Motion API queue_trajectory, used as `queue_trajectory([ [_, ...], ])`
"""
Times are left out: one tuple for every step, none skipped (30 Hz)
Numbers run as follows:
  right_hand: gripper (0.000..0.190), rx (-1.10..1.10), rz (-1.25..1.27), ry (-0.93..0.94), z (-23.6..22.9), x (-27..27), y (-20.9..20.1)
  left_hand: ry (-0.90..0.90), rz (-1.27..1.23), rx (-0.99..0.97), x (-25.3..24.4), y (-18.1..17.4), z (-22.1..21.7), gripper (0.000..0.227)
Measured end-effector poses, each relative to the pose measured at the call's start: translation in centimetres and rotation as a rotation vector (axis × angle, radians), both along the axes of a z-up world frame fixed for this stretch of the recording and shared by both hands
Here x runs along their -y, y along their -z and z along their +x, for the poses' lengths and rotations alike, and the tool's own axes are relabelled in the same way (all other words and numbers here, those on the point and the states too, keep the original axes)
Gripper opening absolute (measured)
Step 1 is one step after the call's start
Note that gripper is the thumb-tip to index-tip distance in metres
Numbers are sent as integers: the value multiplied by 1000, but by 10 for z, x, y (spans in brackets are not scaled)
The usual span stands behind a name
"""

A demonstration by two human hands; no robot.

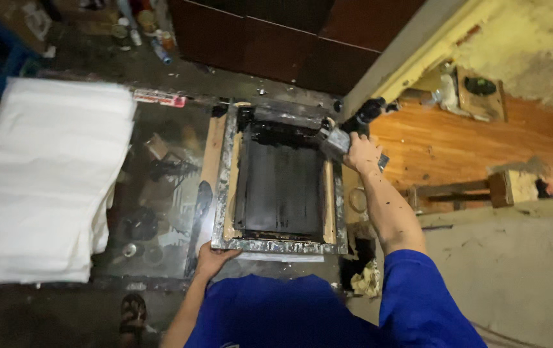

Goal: The person performs screen printing by placing white t-shirts under a screen frame, applying ink with a squeegee, and peeling the shirts off. Another person is visible nearby, at times holding a phone or a lighter.

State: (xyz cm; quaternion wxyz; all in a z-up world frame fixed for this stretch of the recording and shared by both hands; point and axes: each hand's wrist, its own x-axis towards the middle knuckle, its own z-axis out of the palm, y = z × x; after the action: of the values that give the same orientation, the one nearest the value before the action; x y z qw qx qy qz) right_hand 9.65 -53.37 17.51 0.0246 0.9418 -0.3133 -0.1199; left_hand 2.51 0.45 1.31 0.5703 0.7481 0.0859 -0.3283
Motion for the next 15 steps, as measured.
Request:
queue_trajectory([
  [63, 1, 5, 22, -5, 4, 3, 22, 5, 1, -1, 0, -1, 55],
  [66, 38, 48, 85, -9, 10, 6, 8, 3, 0, -2, 0, -1, 54],
  [71, 76, 91, 149, -13, 15, 8, -6, 1, -1, -3, 0, -1, 54],
  [71, 74, 95, 172, -21, 19, 10, 16, 6, -5, -4, 11, -2, 54],
  [73, 187, 184, 248, -28, 23, 12, -34, -63, -9, -4, 22, -2, 47],
  [75, 302, 270, 327, -38, 28, 14, -82, -131, -17, -4, 32, -2, 42],
  [75, 300, 271, 354, -44, 45, 46, -57, -125, -23, -6, 32, -2, 42],
  [66, 548, 260, 332, -50, 64, 76, -57, -115, 3, -7, 32, -2, 39],
  [60, 795, 239, 307, -57, 83, 107, -57, -106, 29, -7, 32, -1, 37],
  [60, 792, 236, 330, -58, 84, 118, -36, -100, 23, -7, 33, -1, 37],
  [62, 880, 253, 420, -59, 86, 129, -47, -49, 3, -7, 33, -1, 39],
  [64, 971, 270, 511, -59, 87, 141, -58, 3, -14, -7, 33, 0, 41],
  [64, 970, 266, 534, -54, 85, 147, -38, 11, -17, -5, 31, -1, 41],
  [66, 1115, 283, 600, -51, 81, 154, -18, 39, 19, -7, 28, 1, 40],
  [69, 1260, 294, 664, -48, 77, 161, 2, 66, 55, -8, 25, 2, 38],
])
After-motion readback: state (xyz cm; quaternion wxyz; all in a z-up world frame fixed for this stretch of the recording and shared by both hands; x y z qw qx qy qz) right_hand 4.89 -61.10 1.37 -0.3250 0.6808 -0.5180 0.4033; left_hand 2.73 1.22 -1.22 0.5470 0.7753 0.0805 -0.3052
